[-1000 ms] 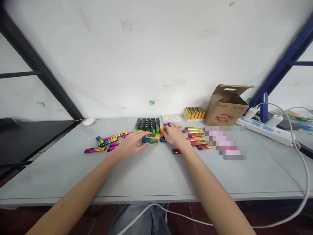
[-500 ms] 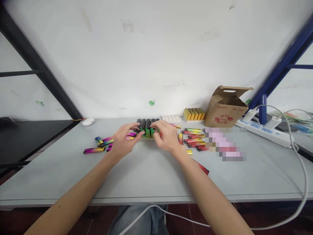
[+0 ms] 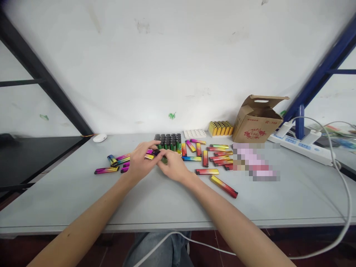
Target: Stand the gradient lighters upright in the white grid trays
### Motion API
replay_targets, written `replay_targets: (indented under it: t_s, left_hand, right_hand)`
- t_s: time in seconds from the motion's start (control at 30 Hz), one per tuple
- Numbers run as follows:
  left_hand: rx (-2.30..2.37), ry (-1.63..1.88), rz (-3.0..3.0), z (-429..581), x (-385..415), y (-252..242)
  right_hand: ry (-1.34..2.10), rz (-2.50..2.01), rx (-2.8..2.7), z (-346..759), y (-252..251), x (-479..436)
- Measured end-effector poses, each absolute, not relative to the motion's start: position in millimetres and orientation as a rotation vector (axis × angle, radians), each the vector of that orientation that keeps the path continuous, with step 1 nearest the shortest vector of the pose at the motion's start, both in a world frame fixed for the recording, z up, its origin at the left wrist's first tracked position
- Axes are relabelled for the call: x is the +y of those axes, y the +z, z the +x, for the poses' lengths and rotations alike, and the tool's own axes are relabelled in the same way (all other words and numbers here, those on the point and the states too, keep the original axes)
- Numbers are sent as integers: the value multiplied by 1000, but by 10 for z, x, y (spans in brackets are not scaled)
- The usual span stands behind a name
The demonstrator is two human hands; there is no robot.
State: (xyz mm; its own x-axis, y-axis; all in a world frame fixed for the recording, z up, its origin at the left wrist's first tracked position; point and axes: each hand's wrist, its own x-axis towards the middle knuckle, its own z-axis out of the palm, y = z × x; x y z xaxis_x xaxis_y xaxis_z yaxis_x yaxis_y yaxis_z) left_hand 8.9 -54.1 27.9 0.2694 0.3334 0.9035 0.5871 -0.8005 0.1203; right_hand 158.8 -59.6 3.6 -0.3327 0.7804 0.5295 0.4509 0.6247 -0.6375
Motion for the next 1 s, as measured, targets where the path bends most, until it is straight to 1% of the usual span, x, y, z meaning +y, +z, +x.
replay_targets:
  t_s: [0.13, 0.3, 0.37, 0.5, 0.57, 0.63, 0.7, 0.8, 0.9, 1.0]
  left_hand:
    - [-916, -1578, -2358, 74, -530, 292]
    - [-1004, -1631, -2363, 31, -542, 318]
    - [-1036, -1666, -2356, 17, -546, 332]
    - [-1141, -1713, -2330, 8, -532, 344]
    - [-1214, -1692, -2324, 7, -510, 331]
    - [-1323, -1628, -2318, 2, -477, 304]
    - [-1456, -1525, -2309, -8, -440, 267]
    - [-1618, -1381, -2302, -23, -395, 216]
    - [-1665, -1320, -2338, -15, -389, 191]
    - [-1633, -1259, -2394, 24, -419, 173]
  right_hand:
    - [632, -949, -1829, 1575, 89, -594]
    - [629, -983, -1749, 1599, 140, -613]
    - [546, -996, -1859, 1620, 127, -616]
    - [225, -957, -2200, 1670, 75, -608]
    - [162, -967, -2279, 1688, 58, -604]
    - [214, -971, -2274, 1692, 54, -605]
    - [339, -956, -2174, 1677, 61, -606]
    - [643, -951, -1803, 1635, 80, -589]
    - [900, -930, -1443, 1613, 95, -546]
    - [937, -939, -1325, 1623, 93, -510]
